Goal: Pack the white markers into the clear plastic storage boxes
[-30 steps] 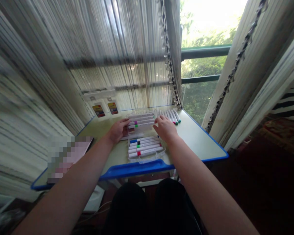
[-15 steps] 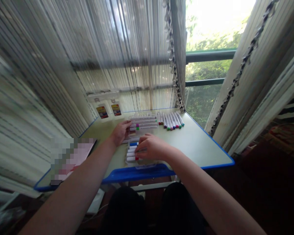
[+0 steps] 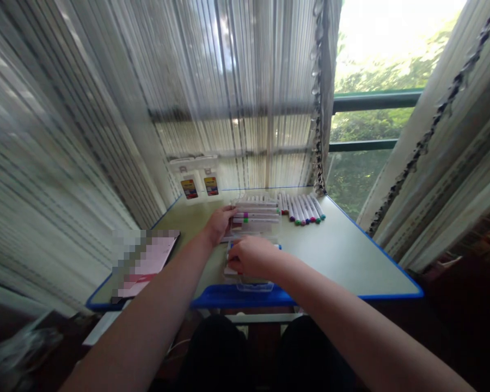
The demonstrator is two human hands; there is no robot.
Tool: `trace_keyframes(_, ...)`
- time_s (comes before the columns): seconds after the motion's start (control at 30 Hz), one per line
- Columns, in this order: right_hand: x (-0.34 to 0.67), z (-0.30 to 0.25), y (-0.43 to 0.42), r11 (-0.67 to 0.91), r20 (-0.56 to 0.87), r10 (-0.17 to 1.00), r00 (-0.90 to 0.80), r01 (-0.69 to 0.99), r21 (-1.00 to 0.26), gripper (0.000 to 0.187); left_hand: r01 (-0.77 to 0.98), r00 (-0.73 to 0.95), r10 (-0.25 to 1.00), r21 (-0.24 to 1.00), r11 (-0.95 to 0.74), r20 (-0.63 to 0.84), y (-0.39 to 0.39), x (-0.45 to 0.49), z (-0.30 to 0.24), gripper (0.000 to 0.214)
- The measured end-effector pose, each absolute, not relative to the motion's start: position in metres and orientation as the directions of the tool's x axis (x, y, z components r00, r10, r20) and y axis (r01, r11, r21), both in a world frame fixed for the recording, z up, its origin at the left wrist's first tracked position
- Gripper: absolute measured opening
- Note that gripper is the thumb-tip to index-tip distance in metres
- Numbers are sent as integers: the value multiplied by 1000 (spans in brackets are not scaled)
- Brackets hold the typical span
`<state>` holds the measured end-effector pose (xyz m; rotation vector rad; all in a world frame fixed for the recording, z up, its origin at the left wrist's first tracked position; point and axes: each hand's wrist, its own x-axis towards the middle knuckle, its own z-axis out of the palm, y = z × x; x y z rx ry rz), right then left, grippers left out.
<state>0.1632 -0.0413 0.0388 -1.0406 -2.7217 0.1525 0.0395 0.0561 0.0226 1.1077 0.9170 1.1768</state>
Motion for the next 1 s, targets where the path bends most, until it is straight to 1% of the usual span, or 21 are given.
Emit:
trace_keyframes(0.13, 159, 45, -47, 679, 95, 734, -672, 721, -143, 21, -223, 162, 986, 975, 14, 23, 57, 40, 22, 6)
trace_keyframes(0.27, 158, 55, -49, 669, 18, 738, -675, 727, -151, 23, -206, 180, 983, 978, 12, 26, 57, 39, 22, 7)
trace_keyframes(0.33, 159, 56, -48, 667, 11, 737, -675, 725, -170, 20, -199, 178, 984, 980, 15, 21, 57, 38, 22, 7)
trace_keyframes(0.6, 157, 41, -40, 645, 125, 760, -637, 720, -256, 15, -229, 174, 984, 973, 17, 24, 58, 40, 22, 10)
trace_keyframes(0.7, 166, 40, -41, 677, 229, 734, -639, 665, -316, 19, -227, 169, 985, 974, 14, 25, 58, 40, 22, 8)
trace_keyframes(0.8, 189, 41, -46, 662, 329, 749, -575, 649, -374, 19, -209, 162, 986, 978, 2, 33, 58, 39, 22, 7)
trace_keyframes(0.9, 216, 38, -52, 585, 307, 811, -497, 699, -411, 15, -197, 157, 987, 980, 4, 27, 58, 39, 22, 7)
trace_keyframes(1.0, 232, 30, -56, 539, 251, 841, -480, 701, -466, 13, -195, 144, 989, 981, 12, 17, 59, 40, 23, 8)
